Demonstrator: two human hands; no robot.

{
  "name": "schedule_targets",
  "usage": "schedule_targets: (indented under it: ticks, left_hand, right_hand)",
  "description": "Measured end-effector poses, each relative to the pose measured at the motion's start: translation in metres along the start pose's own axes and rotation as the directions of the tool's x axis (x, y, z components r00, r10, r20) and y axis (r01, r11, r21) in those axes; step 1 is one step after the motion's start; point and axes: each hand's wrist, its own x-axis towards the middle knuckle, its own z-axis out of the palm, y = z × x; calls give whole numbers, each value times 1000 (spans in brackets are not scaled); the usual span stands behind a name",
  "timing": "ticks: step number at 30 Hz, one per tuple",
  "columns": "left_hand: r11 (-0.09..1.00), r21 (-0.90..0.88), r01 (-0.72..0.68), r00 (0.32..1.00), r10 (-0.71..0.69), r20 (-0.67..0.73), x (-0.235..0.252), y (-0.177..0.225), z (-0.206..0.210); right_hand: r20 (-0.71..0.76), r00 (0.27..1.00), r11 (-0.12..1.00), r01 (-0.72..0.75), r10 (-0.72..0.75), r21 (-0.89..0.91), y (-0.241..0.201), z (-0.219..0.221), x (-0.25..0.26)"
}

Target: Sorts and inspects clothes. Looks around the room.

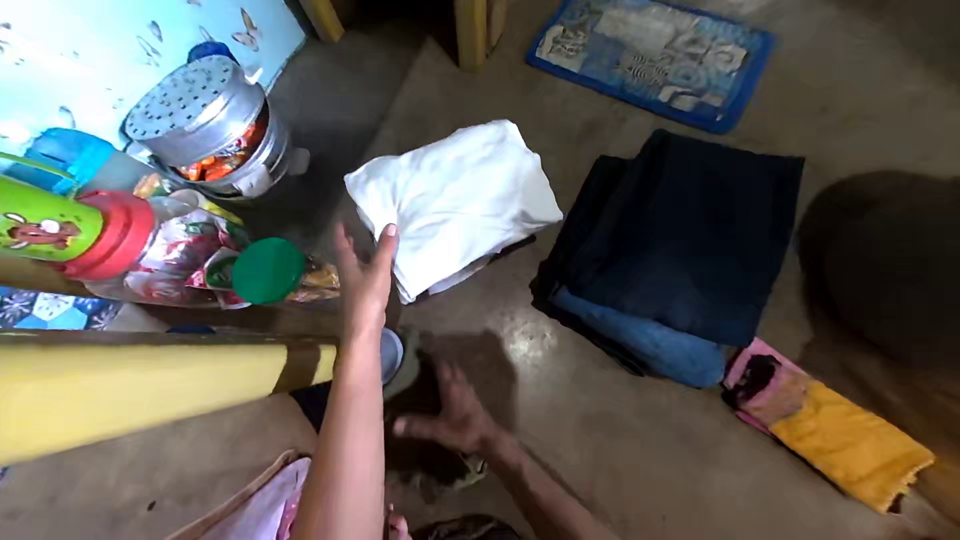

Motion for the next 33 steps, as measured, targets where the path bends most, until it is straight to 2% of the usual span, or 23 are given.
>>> schedule_targets:
  ticks: [1, 2, 3, 6, 9, 11, 12, 13, 14, 16, 18, 20, 21, 22, 23, 24, 25, 26, 29, 31, 33]
  left_hand:
    - [997, 18, -79, 997, 79, 11, -24, 2, 5]
    - [988, 38, -148, 988, 146, 48, -52, 4, 10]
    - [977, 69, -202, 974, 192, 121, -85, 4, 17]
    - [928, 207, -310, 867, 187, 463, -193, 6, 44]
    - [903, 78, -423, 689, 265, 674, -279, 24, 62]
    - [893, -46, -448, 565, 322, 760, -307, 40, 56]
    - [897, -98, -430, 555, 349, 755, -309, 45, 53]
    - [913, -126, -388, 587, 350, 730, -307, 45, 45]
    - [934, -139, -330, 647, 331, 687, -304, 41, 31]
    - [974, -86, -211, 803, 223, 553, -293, 19, -7]
    - [992, 11, -125, 949, 116, 294, -275, -26, -37]
    - [978, 207, 24, 999, -32, 35, -254, -69, -70]
    - [943, 313, 113, 993, -101, -55, -243, -86, -88]
    - [886, 422, 193, 981, -172, -87, -230, -101, -102]
    - [789, 564, 245, 964, -261, -54, -219, -112, -116]
    - [666, 712, 222, 939, -344, 29, -208, -121, -127]
    - [564, 814, 139, 910, -397, 120, -200, -127, -136]
    - [522, 852, 51, 896, -400, 191, -197, -130, -143]
    - [591, 803, -75, 878, -342, 334, -209, -126, -146]
    - [728, 679, -91, 877, -265, 401, -227, -122, -129]
    - [835, 541, -99, 897, -161, 413, -256, -116, -102]
  right_hand:
    - [101, 993, 984, -40, 58, -176, -4, 16, -13]
    - [133, 985, 961, -68, 107, -268, -6, 28, -26]
    - [128, 983, 959, -93, 131, -267, -5, 39, -41]
    - [42, 992, 988, -111, 116, -107, 19, 66, -91]
    - [127, 959, 967, -254, 252, 3, 11, 39, -136]
    - [5, 984, 967, -175, 177, 187, 24, 22, -183]
    - [-62, 987, 957, -124, 145, 262, 22, 5, -209]
    - [-158, 971, 928, -111, 177, 356, 15, -9, -237]
    - [-242, 948, 888, -79, 208, 453, 18, -17, -265]
    - [-406, 870, 832, -7, 279, 555, 25, -28, -316]
    - [-582, 736, 755, 150, 346, 638, 19, -27, -362]
    - [-673, 616, 536, 434, 410, 724, 2, -8, -393]
    - [-686, 607, 395, 561, 401, 728, 4, 3, -404]
    - [-697, 607, 315, 623, 383, 716, 16, 7, -411]
    - [-711, 598, 277, 660, 369, 698, 32, 8, -416]
    - [-723, 591, 258, 682, 357, 684, 44, 8, -418]
    - [-732, 580, 261, 690, 358, 675, 52, 9, -421]
    - [-735, 561, 267, 694, 382, 669, 59, 9, -423]
    - [-714, 532, 245, 696, 456, 675, 68, 14, -430]
    - [-697, 514, 244, 689, 500, 683, 51, 19, -427]
    - [-675, 485, 240, 684, 555, 689, 43, 20, -422]
